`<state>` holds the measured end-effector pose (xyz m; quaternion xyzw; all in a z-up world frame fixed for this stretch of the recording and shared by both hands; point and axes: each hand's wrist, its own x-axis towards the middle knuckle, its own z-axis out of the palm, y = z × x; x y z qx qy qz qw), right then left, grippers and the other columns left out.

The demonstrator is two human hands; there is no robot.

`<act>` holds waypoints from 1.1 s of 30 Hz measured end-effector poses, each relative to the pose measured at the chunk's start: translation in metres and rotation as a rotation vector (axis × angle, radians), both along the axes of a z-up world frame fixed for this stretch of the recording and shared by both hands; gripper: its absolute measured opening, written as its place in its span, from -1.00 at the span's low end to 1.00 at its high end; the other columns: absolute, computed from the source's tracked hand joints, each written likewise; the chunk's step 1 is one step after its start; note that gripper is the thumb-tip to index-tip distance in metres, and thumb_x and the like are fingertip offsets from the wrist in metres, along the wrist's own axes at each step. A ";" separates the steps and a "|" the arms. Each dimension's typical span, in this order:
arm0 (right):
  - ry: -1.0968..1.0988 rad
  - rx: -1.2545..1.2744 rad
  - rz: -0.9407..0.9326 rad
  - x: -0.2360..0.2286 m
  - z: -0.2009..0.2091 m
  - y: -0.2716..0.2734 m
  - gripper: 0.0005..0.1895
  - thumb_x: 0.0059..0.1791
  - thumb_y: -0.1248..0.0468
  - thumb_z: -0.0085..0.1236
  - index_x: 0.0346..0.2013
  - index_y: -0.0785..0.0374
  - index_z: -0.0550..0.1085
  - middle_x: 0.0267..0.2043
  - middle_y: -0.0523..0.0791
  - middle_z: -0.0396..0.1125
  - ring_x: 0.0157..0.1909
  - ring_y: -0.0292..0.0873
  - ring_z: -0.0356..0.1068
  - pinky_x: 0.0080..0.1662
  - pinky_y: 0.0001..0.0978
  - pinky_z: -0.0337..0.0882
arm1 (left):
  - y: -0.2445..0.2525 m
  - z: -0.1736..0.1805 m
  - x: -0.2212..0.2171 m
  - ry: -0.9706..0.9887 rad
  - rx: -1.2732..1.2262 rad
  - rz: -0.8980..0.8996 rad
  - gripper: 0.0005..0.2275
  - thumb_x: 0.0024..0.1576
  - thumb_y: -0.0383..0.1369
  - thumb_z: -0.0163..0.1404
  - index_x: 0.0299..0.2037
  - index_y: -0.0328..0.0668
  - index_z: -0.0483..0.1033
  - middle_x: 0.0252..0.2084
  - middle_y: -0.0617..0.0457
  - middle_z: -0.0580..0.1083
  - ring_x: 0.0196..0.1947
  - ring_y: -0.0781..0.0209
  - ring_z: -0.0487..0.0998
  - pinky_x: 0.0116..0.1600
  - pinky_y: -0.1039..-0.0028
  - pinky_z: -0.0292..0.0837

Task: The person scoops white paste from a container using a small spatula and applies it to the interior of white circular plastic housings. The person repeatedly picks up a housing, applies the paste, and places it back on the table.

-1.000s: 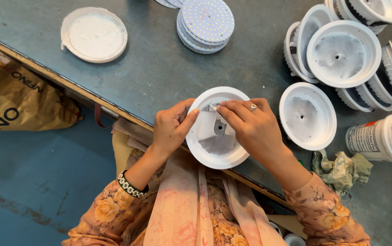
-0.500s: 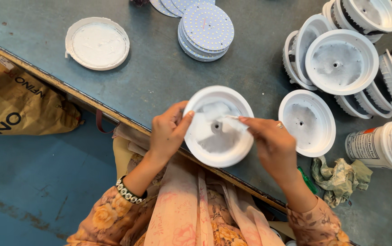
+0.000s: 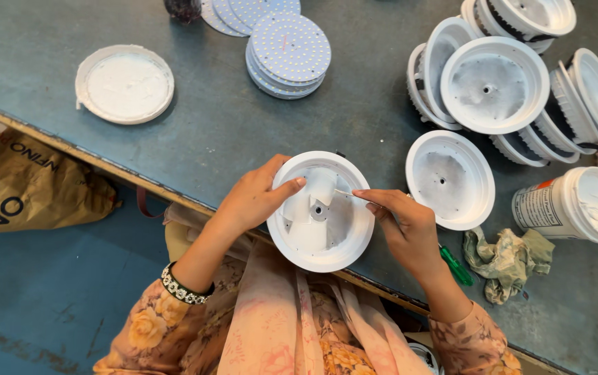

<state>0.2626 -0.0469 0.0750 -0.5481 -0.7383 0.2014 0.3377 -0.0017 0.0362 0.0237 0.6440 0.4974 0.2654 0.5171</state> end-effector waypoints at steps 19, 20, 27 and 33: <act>-0.693 0.315 0.004 -0.069 -0.020 -0.034 -0.62 -0.19 0.49 0.12 -0.07 0.47 0.53 -0.14 0.08 0.50 -0.33 -0.05 0.47 -0.16 -0.24 0.44 | -0.019 -0.012 0.014 -0.452 0.048 0.290 -0.71 0.20 -0.35 -0.10 0.06 -0.32 0.48 -0.14 -0.03 0.58 -0.15 0.27 0.55 -0.01 0.47 0.44; -0.683 0.296 -0.008 -0.072 -0.018 -0.038 -0.62 -0.20 0.50 0.11 -0.08 0.47 0.53 -0.14 0.09 0.50 -0.33 -0.05 0.47 -0.17 -0.24 0.44 | -0.019 -0.010 0.013 -0.458 0.055 0.297 -0.71 0.20 -0.35 -0.09 0.05 -0.32 0.48 -0.14 -0.03 0.57 -0.16 0.27 0.54 -0.01 0.47 0.44; -0.492 0.276 0.078 -0.047 0.017 -0.030 -0.64 -0.18 0.48 0.13 -0.10 0.27 0.58 -0.26 -0.10 0.52 -0.28 -0.02 0.47 -0.18 -0.22 0.40 | -0.018 -0.006 0.011 -0.429 0.045 0.231 -0.70 0.20 -0.35 -0.09 0.08 -0.30 0.48 -0.14 0.00 0.58 -0.17 0.29 0.53 -0.02 0.49 0.43; -0.559 0.288 0.097 -0.031 0.012 0.009 -0.73 -0.09 0.49 0.14 -0.12 0.25 0.57 -0.23 -0.12 0.51 -0.26 -0.04 0.47 -0.10 -0.18 0.40 | -0.020 -0.006 0.010 -0.448 0.049 0.248 -0.70 0.20 -0.34 -0.09 0.09 -0.29 0.48 -0.12 -0.01 0.58 -0.15 0.29 0.54 -0.01 0.50 0.44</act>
